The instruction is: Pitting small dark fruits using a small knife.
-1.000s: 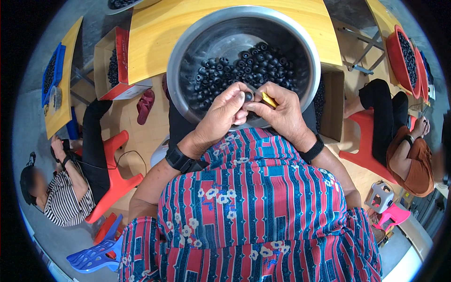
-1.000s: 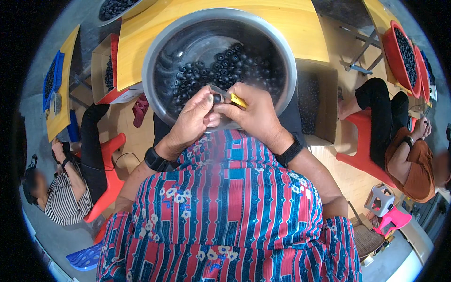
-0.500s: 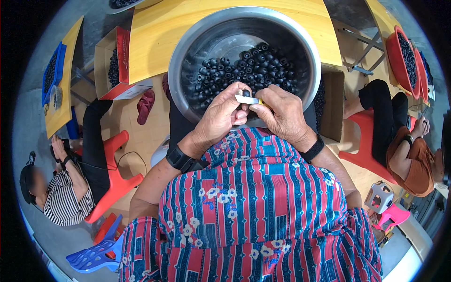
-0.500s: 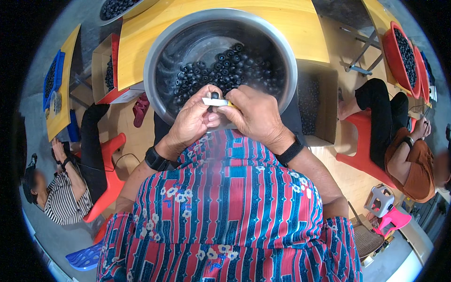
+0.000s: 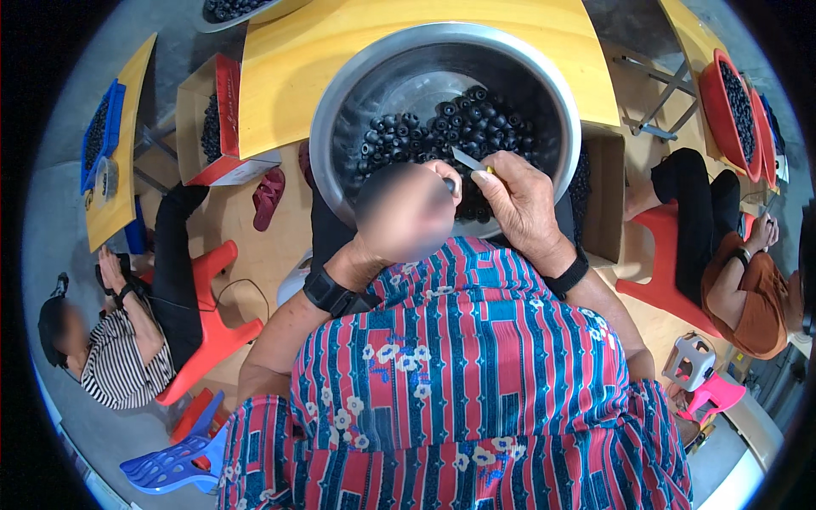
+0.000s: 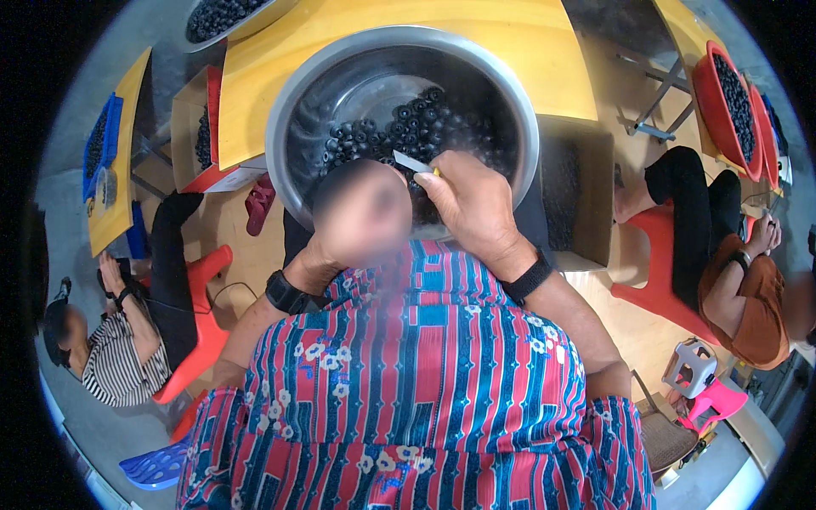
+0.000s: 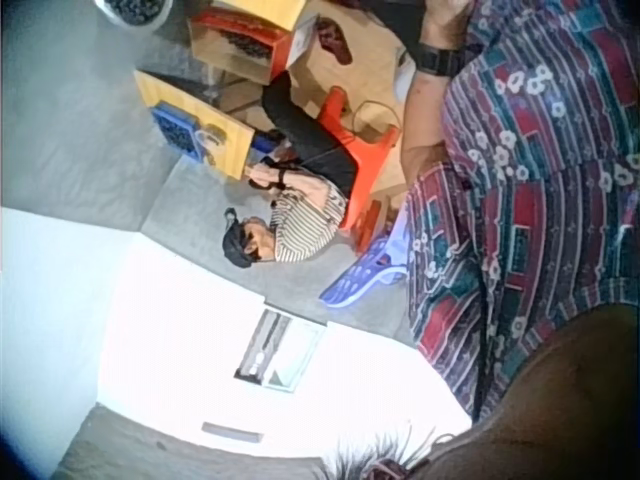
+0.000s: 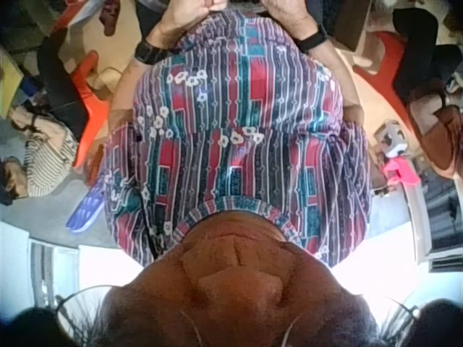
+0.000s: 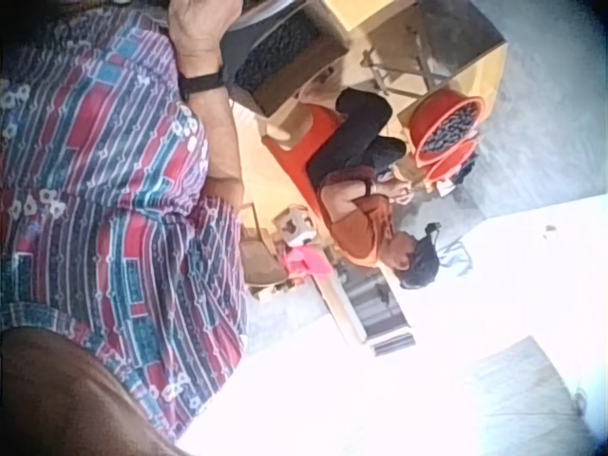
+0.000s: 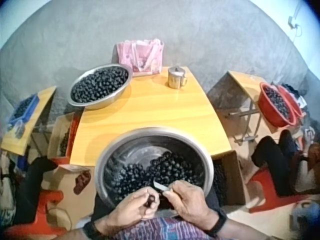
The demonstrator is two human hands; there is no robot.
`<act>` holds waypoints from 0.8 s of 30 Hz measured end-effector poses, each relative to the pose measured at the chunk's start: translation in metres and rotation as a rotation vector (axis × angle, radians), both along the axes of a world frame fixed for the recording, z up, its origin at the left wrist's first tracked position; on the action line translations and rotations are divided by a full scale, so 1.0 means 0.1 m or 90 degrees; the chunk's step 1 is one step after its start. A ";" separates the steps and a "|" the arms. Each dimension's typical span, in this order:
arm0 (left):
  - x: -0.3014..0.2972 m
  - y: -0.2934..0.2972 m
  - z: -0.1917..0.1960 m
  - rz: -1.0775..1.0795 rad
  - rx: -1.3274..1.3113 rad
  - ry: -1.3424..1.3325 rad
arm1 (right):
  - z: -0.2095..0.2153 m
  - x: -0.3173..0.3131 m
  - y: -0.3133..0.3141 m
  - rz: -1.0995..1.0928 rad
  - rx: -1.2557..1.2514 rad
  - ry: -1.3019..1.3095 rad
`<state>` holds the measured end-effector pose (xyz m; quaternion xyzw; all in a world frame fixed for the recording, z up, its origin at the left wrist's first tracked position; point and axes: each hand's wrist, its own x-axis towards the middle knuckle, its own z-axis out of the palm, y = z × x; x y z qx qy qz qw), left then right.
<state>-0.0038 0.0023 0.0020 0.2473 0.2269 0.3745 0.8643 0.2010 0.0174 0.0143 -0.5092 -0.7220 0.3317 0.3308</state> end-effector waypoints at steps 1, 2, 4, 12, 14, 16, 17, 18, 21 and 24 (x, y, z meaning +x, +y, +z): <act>-0.01 0.01 0.01 0.003 -0.012 -0.020 | 0.00 0.00 0.00 -0.004 -0.008 0.012; -0.03 0.01 0.00 0.034 -0.012 -0.046 | 0.01 -0.01 0.00 -0.009 -0.015 0.024; -0.06 0.05 0.03 0.077 0.006 0.005 | 0.02 0.00 0.00 -0.020 -0.036 0.048; -0.14 0.42 0.21 0.218 0.650 0.841 | 0.04 0.01 0.00 -0.013 -0.060 0.079; -0.09 0.49 0.26 0.214 0.718 0.968 | 0.04 0.02 0.00 -0.013 -0.050 0.080; -0.10 0.53 0.21 0.187 0.726 1.033 | 0.05 0.02 -0.01 -0.007 -0.049 0.088; -0.10 0.55 0.19 0.173 0.730 1.065 | 0.06 0.02 -0.01 -0.004 -0.052 0.094; -0.09 0.56 0.18 0.167 0.731 1.079 | 0.07 0.03 -0.02 -0.004 -0.057 0.099; -0.07 0.59 0.18 0.157 0.734 1.112 | 0.08 0.05 -0.02 0.005 -0.035 0.107; -0.06 0.60 0.19 0.142 0.736 1.128 | 0.06 0.06 -0.02 -0.001 -0.034 0.123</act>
